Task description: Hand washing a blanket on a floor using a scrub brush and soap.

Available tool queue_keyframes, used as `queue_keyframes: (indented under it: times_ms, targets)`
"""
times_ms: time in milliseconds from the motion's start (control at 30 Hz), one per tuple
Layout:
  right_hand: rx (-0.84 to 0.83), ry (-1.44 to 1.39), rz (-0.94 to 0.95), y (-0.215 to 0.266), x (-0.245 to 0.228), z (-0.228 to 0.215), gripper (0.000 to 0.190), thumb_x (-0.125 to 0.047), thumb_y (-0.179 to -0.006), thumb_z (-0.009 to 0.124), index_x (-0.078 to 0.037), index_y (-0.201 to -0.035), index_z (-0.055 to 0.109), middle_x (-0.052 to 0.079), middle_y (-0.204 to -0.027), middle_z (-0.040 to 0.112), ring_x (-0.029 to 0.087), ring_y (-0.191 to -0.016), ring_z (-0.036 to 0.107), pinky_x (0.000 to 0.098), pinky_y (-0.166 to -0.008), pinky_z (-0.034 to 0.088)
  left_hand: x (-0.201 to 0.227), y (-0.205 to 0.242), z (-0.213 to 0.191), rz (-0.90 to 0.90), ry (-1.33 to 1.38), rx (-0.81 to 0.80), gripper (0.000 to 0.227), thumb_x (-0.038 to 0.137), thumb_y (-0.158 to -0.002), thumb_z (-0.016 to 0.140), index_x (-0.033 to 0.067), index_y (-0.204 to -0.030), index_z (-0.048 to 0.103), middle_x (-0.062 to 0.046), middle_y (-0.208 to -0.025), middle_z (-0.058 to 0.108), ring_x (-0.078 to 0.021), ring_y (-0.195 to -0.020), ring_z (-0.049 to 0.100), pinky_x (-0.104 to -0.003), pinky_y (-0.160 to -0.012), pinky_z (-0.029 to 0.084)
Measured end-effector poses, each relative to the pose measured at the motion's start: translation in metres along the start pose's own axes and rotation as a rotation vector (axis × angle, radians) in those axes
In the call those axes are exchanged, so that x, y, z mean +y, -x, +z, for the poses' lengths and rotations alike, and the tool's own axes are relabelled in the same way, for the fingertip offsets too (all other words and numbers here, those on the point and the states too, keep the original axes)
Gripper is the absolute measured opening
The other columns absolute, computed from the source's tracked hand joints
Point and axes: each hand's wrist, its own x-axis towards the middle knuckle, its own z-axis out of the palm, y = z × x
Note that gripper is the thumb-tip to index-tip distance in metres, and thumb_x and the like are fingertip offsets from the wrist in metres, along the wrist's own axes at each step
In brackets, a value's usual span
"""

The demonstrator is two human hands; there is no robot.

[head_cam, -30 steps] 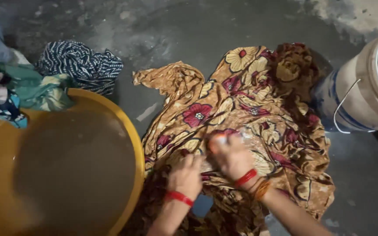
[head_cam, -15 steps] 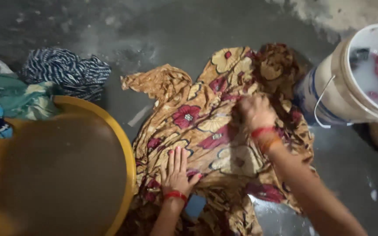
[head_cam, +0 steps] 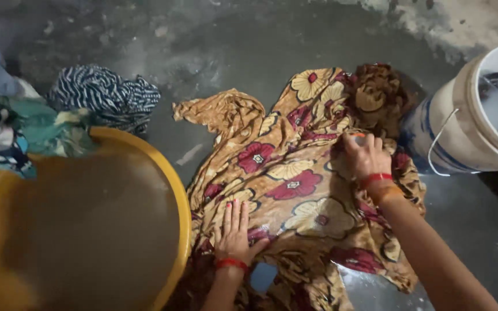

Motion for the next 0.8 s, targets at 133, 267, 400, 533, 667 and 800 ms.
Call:
queue_keyframes:
  times_ms: [133, 267, 400, 533, 667, 800]
  targets:
    - [0.057, -0.024, -0.041, 0.020, -0.031, 0.031, 0.049, -0.039, -0.083, 0.064, -0.018, -0.128, 0.060, 0.014, -0.094, 0.064, 0.033, -0.077, 0.067, 0.0448, -0.054, 0.056, 0.001, 0.004, -0.002, 0.044, -0.002, 0.051, 0.123, 0.084, -0.067, 0.062, 0.0168, -0.160, 0.018, -0.005, -0.169, 0.013, -0.0261, -0.155, 0.011, -0.055, -0.118, 0.019]
    - [0.134, -0.214, -0.663, 0.113, -0.187, -0.051, 0.061, -0.007, -0.074, 0.056, -0.028, -0.130, 0.064, 0.018, -0.102, 0.069, 0.033, -0.092, 0.071, 0.0386, -0.054, 0.058, -0.009, 0.002, 0.017, 0.041, -0.101, 0.051, 0.124, 0.086, -0.068, 0.057, 0.0157, -0.161, 0.017, -0.006, -0.169, 0.013, -0.0260, -0.155, 0.011, -0.056, -0.118, 0.019]
    - [-0.151, -0.223, -0.406, 0.055, -0.108, -0.014, 0.032, -0.025, -0.103, 0.057, -0.033, -0.134, 0.061, 0.007, -0.098, 0.063, 0.027, -0.091, 0.065, 0.0415, -0.070, 0.059, -0.006, 0.013, 0.006, 0.082, -0.056, 0.084, 0.120, 0.086, -0.071, 0.057, 0.0159, -0.161, 0.020, -0.007, -0.169, 0.015, -0.0276, -0.154, 0.012, -0.057, -0.116, 0.019]
    - [0.142, 0.048, -0.155, 0.003, -0.015, 0.006, 0.055, -0.014, -0.086, 0.058, -0.036, -0.136, 0.061, 0.012, -0.108, 0.058, 0.031, -0.093, 0.063, 0.0403, -0.064, 0.058, -0.005, 0.002, -0.005, 0.018, -0.087, -0.032, 0.118, 0.080, -0.070, 0.060, 0.0192, -0.162, 0.019, -0.005, -0.170, 0.012, -0.0254, -0.155, 0.010, -0.055, -0.118, 0.018]
    - [0.081, 0.242, 0.028, -0.006, -0.021, 0.010, 0.030, -0.012, -0.094, 0.061, -0.026, -0.121, 0.063, 0.011, -0.115, 0.059, 0.030, -0.105, 0.063, 0.0368, -0.058, 0.055, 0.000, 0.015, -0.003, 0.023, -0.056, -0.038, 0.119, 0.079, -0.071, 0.065, 0.0194, -0.163, 0.020, -0.006, -0.172, 0.012, -0.0262, -0.155, 0.011, -0.055, -0.117, 0.019]
    - [0.157, 0.136, -0.176, 0.045, -0.100, 0.011, 0.041, -0.011, -0.088, 0.061, -0.028, -0.125, 0.062, 0.012, -0.111, 0.059, 0.030, -0.095, 0.064, 0.0391, -0.058, 0.056, -0.005, 0.003, -0.004, 0.022, -0.015, 0.008, 0.123, 0.082, -0.068, 0.065, 0.0194, -0.164, 0.019, -0.007, -0.173, 0.012, -0.0271, -0.154, 0.010, -0.057, -0.117, 0.018]
